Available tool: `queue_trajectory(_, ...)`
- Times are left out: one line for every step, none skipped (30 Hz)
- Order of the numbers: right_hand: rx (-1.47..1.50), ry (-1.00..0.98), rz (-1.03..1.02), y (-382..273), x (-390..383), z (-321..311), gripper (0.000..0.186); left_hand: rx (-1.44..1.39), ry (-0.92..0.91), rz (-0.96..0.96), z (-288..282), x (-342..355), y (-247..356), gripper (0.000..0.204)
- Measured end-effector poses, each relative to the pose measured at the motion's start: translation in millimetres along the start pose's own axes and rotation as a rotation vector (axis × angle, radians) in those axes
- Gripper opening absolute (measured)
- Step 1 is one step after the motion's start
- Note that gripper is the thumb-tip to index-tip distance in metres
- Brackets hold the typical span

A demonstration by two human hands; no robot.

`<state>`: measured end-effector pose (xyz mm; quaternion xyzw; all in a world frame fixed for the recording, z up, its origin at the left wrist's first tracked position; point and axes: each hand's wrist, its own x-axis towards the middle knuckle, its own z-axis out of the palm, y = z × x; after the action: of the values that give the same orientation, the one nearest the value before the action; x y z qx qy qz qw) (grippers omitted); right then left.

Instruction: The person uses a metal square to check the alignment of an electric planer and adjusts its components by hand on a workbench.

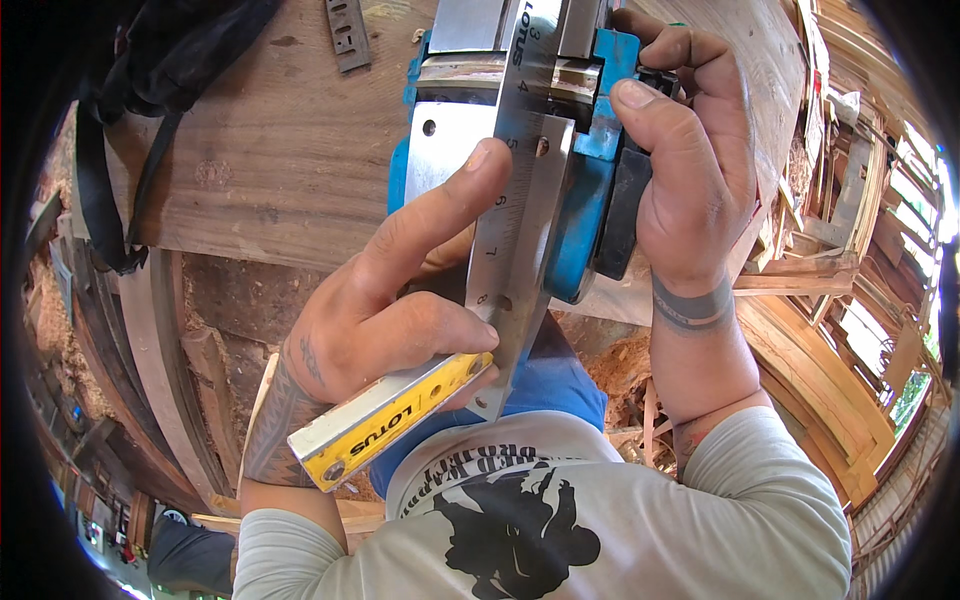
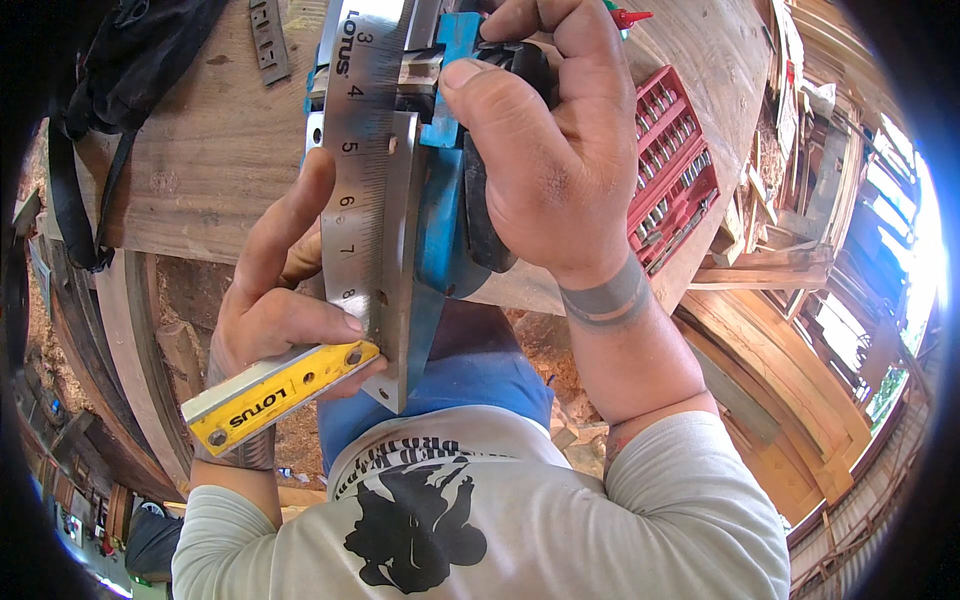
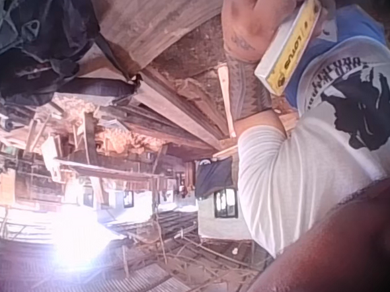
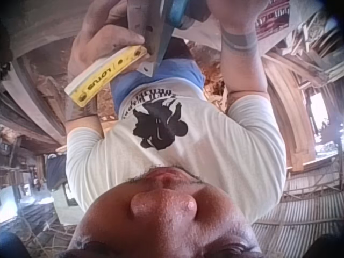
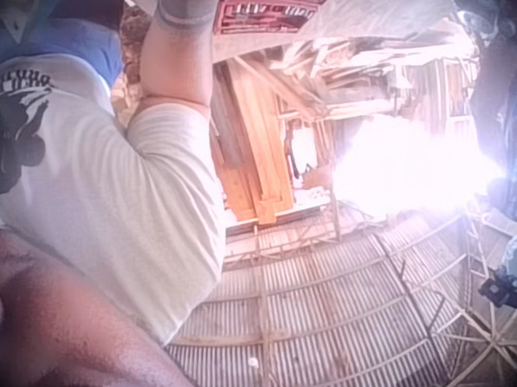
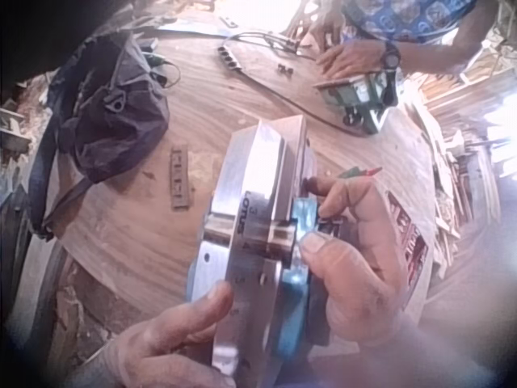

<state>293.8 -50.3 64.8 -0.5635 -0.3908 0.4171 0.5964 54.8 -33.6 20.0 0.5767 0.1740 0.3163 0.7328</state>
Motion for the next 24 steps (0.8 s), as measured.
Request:
queue_trajectory(0.006, -0.003, 0.004, 0, 0, 0, 0.029, -0.012, 0.005, -0.013, 0, 0, 0, 0.036)
queue_trajectory(0.012, -0.005, 0.008, 0, 0, 0, 0.029, -0.024, 0.010, -0.025, -1, -1, 0, 0.036)
queue_trajectory(0.011, -0.005, -0.002, 1, 1, 1, 0.029, -0.001, -0.001, -0.002, -2, -2, -2, 0.036)
queue_trajectory(0.009, -0.004, -0.006, 1, 0, 1, 0.029, 0.009, -0.006, 0.010, -2, -2, -2, 0.036)
queue_trajectory(0.008, -0.004, -0.011, 1, 0, 1, 0.029, 0.020, -0.012, 0.022, -2, -2, -2, 0.036)
queue_trajectory(0.005, 0.004, -0.005, 1, 0, 1, 0.029, -0.004, 0.015, -0.049, 1, -2, 2, 0.036)
queue_trajectory(0.003, 0.008, -0.003, 0, 0, 1, 0.029, -0.016, 0.027, -0.084, 2, -1, 5, 0.036)
queue_trajectory(0.001, 0.012, -0.001, -1, 0, 2, 0.029, -0.028, 0.040, -0.118, 4, 0, 7, 0.036)
queue_trajectory(0.033, 0.013, 0.011, -2, 0, 2, 0.029, -0.031, 0.042, -0.131, 4, 1, 9, 0.036)
queue_trajectory(0.051, 0.011, 0.017, -1, 0, 3, 0.029, -0.030, 0.044, -0.138, 4, 1, 9, 0.036)
queue_trajectory(0.069, 0.010, 0.023, -1, 0, 3, 0.029, -0.029, 0.047, -0.145, 3, 0, 9, 0.036)
queue_trajectory(0.062, 0.007, 0.007, 1, 0, 3, 0.028, -0.014, 0.025, -0.105, 1, -1, 7, 0.035)
queue_trajectory(0.058, 0.006, -0.001, 1, 0, 3, 0.028, -0.007, 0.014, -0.085, -1, -1, 5, 0.035)
queue_trajectory(0.053, 0.004, -0.009, 2, 1, 3, 0.028, -0.001, 0.004, -0.065, -2, 0, 3, 0.035)
queue_trajectory(0.052, -0.002, -0.009, 2, 1, 3, 0.027, 0.017, -0.011, -0.025, -3, 0, 2, 0.034)
queue_trajectory(0.049, -0.003, -0.008, 1, 1, 1, 0.027, 0.024, -0.019, -0.005, -2, 1, 2, 0.034)
queue_trajectory(0.047, -0.005, -0.008, 1, 1, 0, 0.027, 0.031, -0.028, 0.016, -1, 2, 3, 0.034)
queue_trajectory(0.056, -0.014, 0.001, 0, 2, -2, 0.027, -0.022, 0.009, -0.077, 3, 2, 9, 0.033)
queue_trajectory(0.063, -0.020, 0.006, 0, 2, -2, 0.026, -0.047, 0.029, -0.125, 3, 2, 9, 0.033)
queue_trajectory(0.070, -0.026, 0.011, 0, 2, -2, 0.026, -0.072, 0.049, -0.172, 4, 2, 10, 0.033)
queue_trajectory(0.053, -0.015, -0.003, 1, 1, -1, 0.026, -0.060, 0.027, -0.114, 2, 1, 6, 0.033)
queue_trajectory(0.046, -0.009, -0.009, -1, 1, 3, 0.026, -0.052, 0.016, -0.086, 1, 1, 5, 0.032)
queue_trajectory(0.039, -0.004, -0.015, -3, 1, 8, 0.026, -0.045, 0.006, -0.058, 1, 0, 4, 0.032)
queue_trajectory(0.006, 0.064, 0.045, -10, 1, 17, 0.026, -0.038, 0.011, -0.070, 1, 0, 4, 0.032)
